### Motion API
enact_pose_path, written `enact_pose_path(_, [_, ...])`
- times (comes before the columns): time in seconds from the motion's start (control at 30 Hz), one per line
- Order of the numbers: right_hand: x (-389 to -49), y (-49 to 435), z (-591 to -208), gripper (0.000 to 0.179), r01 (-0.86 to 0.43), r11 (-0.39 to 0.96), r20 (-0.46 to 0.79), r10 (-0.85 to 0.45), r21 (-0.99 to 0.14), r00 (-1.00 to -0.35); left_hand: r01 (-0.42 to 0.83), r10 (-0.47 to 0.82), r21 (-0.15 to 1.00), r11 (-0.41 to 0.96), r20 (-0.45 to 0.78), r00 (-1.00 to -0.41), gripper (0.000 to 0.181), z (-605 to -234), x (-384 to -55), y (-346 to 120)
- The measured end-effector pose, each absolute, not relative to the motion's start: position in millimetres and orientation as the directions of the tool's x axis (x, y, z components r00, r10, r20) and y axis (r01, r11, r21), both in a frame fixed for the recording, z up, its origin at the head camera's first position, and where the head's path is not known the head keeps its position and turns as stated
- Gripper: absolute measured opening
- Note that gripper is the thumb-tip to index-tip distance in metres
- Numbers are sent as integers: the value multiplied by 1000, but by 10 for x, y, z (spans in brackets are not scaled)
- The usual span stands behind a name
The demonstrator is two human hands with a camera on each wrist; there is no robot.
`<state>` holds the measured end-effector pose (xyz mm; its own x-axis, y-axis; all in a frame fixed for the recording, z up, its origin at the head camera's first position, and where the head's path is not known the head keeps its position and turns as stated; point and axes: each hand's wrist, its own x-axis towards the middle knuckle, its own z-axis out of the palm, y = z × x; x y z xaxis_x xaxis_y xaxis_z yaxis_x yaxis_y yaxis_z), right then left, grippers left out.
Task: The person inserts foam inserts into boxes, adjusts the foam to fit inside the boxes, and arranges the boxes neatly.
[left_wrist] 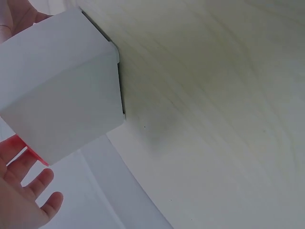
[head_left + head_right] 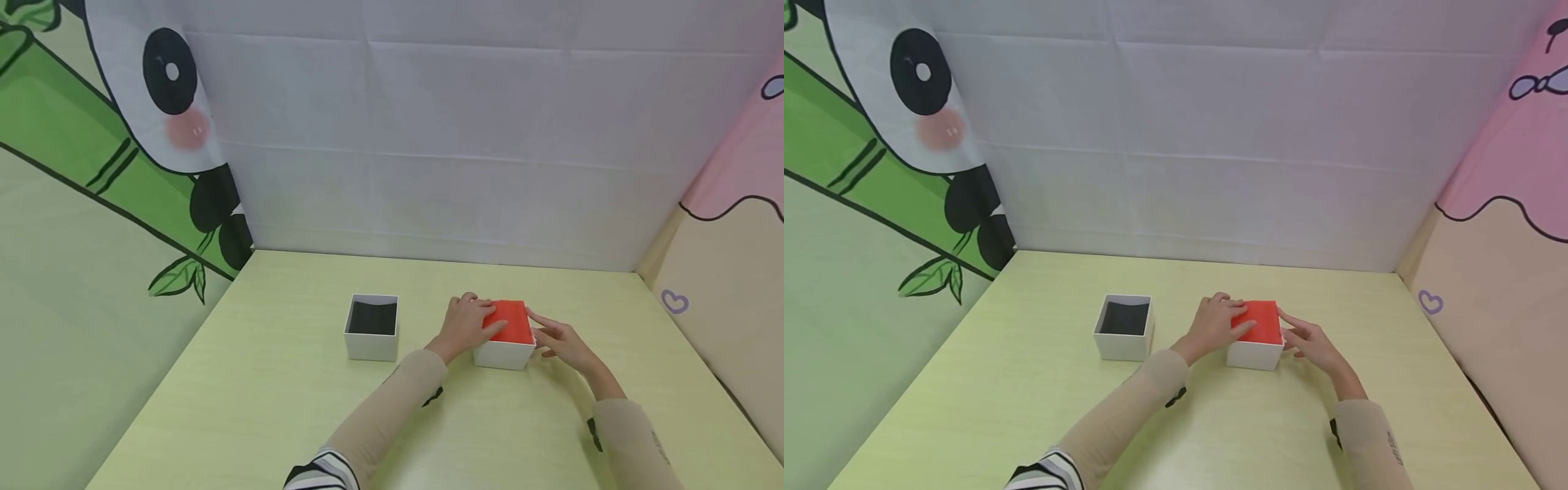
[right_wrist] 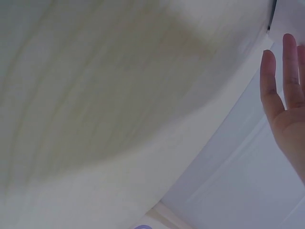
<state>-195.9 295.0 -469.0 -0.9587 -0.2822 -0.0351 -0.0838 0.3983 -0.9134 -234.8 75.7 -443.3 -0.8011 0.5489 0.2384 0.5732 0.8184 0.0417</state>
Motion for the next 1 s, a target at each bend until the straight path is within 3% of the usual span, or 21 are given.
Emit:
enact_pose_path(0.3, [-1896,2909,-4699,56,-77,387,-33,-270,-919,-962,579,574,-35,814,192,-796,51,-4429,-2261,739])
enact_pose_path(0.6, [-1859,2883,-4745,56,-87,397,-18,-255,-914,-967,585,584,-35,810,142,-799,53,-4487,-2229,754])
enact_pose_path(1.0, [-1859,2872,-4757,57,-83,398,-23,-255,-913,-967,663,653,-25,749,200,-730,58,-4501,-2237,777])
